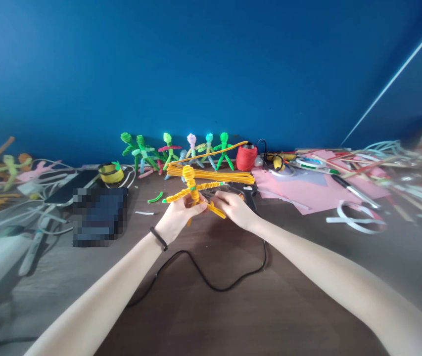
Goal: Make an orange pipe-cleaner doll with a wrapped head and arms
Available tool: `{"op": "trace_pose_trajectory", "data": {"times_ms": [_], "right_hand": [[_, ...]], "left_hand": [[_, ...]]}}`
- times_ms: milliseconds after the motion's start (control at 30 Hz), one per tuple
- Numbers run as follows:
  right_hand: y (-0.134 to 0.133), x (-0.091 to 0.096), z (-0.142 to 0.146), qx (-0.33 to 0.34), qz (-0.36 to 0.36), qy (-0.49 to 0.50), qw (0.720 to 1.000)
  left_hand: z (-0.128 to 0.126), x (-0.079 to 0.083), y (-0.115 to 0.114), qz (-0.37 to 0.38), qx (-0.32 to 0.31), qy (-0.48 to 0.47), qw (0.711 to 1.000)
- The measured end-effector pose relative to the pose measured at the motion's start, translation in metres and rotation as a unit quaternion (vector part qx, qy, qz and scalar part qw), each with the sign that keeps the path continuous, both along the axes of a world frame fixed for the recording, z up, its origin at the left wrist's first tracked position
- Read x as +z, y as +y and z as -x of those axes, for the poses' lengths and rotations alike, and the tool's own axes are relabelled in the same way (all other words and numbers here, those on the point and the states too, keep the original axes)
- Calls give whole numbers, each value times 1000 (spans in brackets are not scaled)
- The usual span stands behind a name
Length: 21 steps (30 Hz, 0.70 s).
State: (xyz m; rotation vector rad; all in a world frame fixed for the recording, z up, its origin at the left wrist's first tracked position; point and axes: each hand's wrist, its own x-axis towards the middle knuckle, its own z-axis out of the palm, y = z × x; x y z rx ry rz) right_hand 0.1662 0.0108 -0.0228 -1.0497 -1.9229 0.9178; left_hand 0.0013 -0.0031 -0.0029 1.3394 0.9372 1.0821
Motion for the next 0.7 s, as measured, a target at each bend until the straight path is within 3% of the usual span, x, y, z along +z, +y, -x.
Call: {"op": "trace_pose_trajectory", "data": {"times_ms": [367,533,700], "right_hand": [[2,1,-6,43,-13,16,999],[2,0,-4,25,-9,3,1000],[-2,2,-3,-7,-8,-22,1000]], "left_hand": [[3,0,2,9,-9,3,1000],[1,0,0,26,-28,-16,999],[-3,1,-3,9,15,7,1000]]}}
